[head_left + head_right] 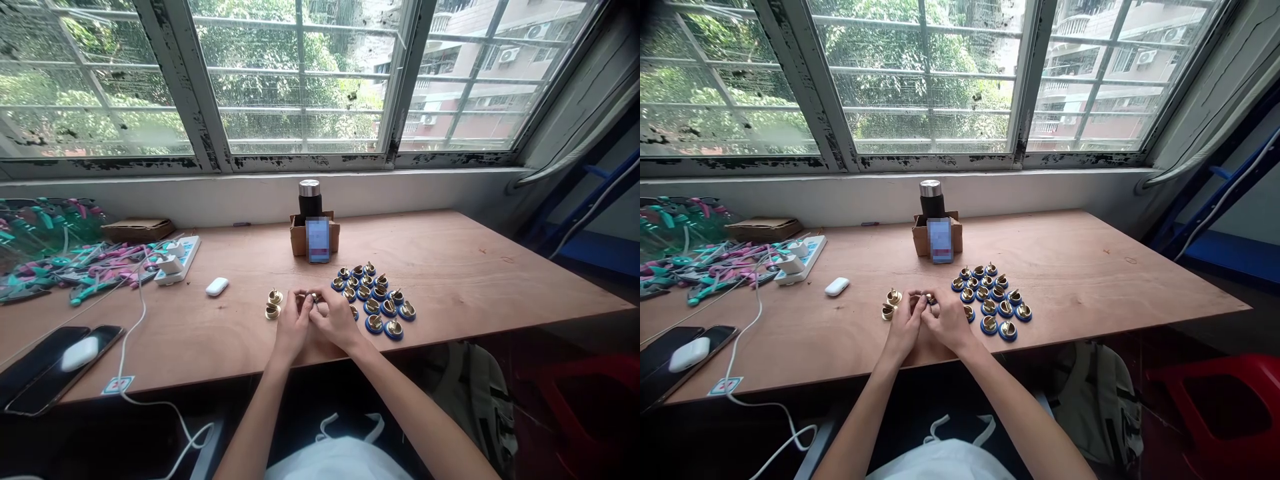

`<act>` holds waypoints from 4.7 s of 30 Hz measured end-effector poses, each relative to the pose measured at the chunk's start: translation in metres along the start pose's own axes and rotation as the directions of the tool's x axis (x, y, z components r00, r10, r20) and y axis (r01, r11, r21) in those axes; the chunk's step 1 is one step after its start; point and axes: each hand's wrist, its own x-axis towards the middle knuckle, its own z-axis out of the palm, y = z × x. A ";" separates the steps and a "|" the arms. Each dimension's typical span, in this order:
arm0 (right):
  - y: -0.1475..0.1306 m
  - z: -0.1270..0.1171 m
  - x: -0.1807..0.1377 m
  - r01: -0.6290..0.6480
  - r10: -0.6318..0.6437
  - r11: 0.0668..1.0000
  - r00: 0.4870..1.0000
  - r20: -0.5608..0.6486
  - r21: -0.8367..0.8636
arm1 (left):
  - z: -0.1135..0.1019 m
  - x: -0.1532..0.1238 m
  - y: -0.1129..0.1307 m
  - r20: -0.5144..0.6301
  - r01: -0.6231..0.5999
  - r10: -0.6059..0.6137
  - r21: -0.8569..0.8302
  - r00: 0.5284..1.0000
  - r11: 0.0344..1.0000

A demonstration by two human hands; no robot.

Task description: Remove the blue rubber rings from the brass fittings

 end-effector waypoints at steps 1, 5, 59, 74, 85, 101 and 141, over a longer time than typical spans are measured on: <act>0.000 0.000 0.000 0.007 -0.007 1.000 1.000 -0.004 -0.003 | 0.000 0.000 0.000 -0.003 0.001 -0.001 0.000 1.000 1.000; -0.002 0.000 0.000 0.046 -0.047 0.998 0.998 -0.039 -0.031 | 0.001 0.000 0.002 -0.002 0.006 -0.006 -0.008 1.000 1.000; 0.000 -0.001 0.002 0.003 -0.002 0.999 1.000 -0.016 0.052 | -0.001 -0.001 0.003 0.055 -0.057 0.059 -0.050 0.997 0.997; 0.001 -0.001 0.001 0.006 -0.007 1.000 1.000 0.024 0.006 | 0.000 0.000 -0.005 0.017 -0.053 0.053 -0.023 0.998 0.998; 0.002 0.001 -0.002 0.013 -0.014 1.000 0.994 0.111 0.012 | 0.001 -0.001 -0.001 -0.049 0.006 -0.006 0.003 0.999 1.000; -0.002 -0.001 0.000 0.017 -0.013 0.999 0.992 0.125 -0.030 | 0.000 -0.003 0.004 -0.058 0.018 -0.017 0.019 0.998 1.000; -0.003 -0.001 0.000 0.018 -0.017 1.000 0.994 0.112 -0.011 | 0.000 -0.003 0.007 -0.018 0.006 -0.006 -0.023 1.000 1.000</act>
